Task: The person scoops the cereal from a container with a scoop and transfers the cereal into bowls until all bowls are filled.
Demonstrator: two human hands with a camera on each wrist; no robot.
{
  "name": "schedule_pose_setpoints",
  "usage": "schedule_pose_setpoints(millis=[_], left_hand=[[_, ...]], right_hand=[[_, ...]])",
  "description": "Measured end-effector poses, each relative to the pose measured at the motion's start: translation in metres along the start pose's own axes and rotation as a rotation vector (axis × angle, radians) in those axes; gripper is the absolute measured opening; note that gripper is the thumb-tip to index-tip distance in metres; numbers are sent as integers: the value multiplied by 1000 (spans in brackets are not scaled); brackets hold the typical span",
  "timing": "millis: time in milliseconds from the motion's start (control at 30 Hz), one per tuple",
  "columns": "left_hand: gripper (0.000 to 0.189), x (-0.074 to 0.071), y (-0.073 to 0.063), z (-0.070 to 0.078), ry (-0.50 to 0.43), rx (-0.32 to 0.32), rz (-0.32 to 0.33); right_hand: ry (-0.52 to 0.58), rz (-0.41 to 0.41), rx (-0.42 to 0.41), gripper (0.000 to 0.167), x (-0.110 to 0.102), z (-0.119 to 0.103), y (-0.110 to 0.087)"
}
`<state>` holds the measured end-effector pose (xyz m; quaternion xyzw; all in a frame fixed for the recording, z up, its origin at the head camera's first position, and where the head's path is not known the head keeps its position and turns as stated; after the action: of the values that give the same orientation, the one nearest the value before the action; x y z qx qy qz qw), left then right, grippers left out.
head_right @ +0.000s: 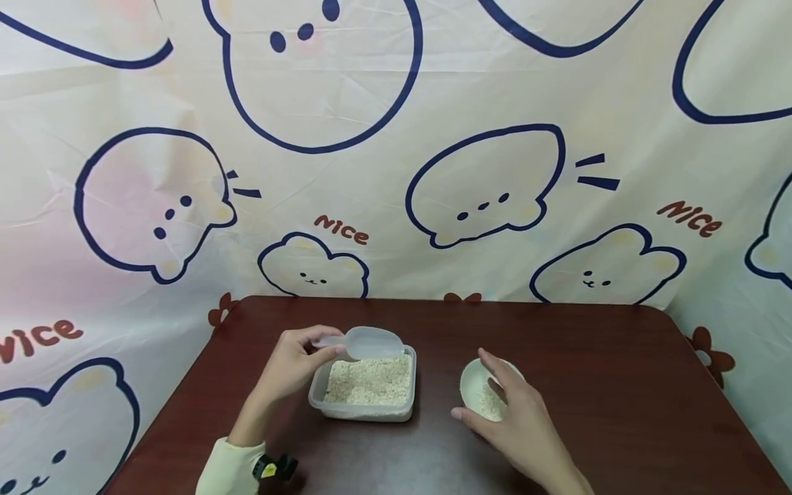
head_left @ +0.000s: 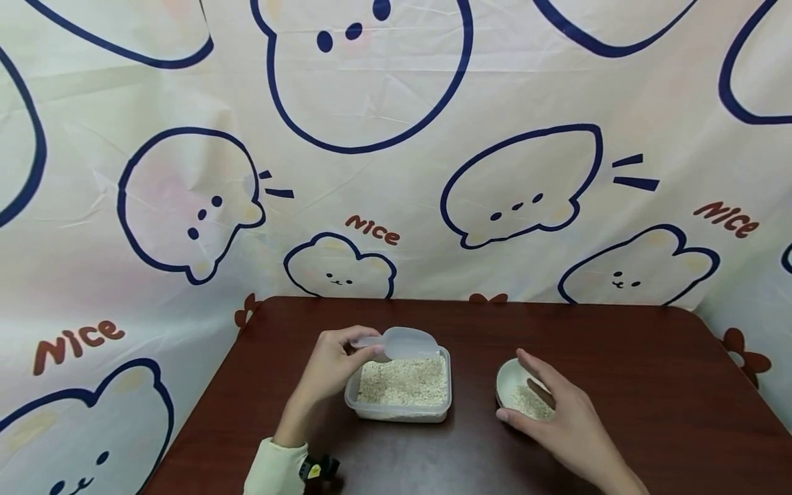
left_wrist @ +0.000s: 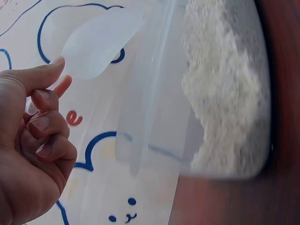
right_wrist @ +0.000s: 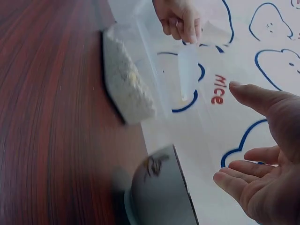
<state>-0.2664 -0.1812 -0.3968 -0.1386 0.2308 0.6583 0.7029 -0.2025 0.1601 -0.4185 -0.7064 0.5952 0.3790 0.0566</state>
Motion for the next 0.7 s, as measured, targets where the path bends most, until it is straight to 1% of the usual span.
schedule_pose_setpoints(millis=[67,167,367,567,700], left_hand=[[12,-6,-2,-4,7,2,19],[12,-14,-5,-11,20,-6,41],[13,-27,-14,-26,60,-42,68],[12,-35,-17,-36,98,-92,77],[12,-38,-17,-40,122,-123,75]], right_hand=[[4,-2,-13,93,5,-5,2],[46,-15,-27,92,15,-10,4],[163,-85,2,93,46,-12,7],[218,-144,30,93,78,-13,9],[216,-150,37,94,90,-13,12]])
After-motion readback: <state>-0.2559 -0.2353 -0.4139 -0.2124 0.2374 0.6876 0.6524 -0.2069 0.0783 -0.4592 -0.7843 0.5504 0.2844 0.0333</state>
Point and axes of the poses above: each hand's wrist, its own y-axis towards the middle knuckle, its own x-axis out of the palm, z = x × y, the point moved 10 cm from there along y, towards the middle knuckle, and after that the axes turned 13 degrees about -x, right-handed, at the moved point
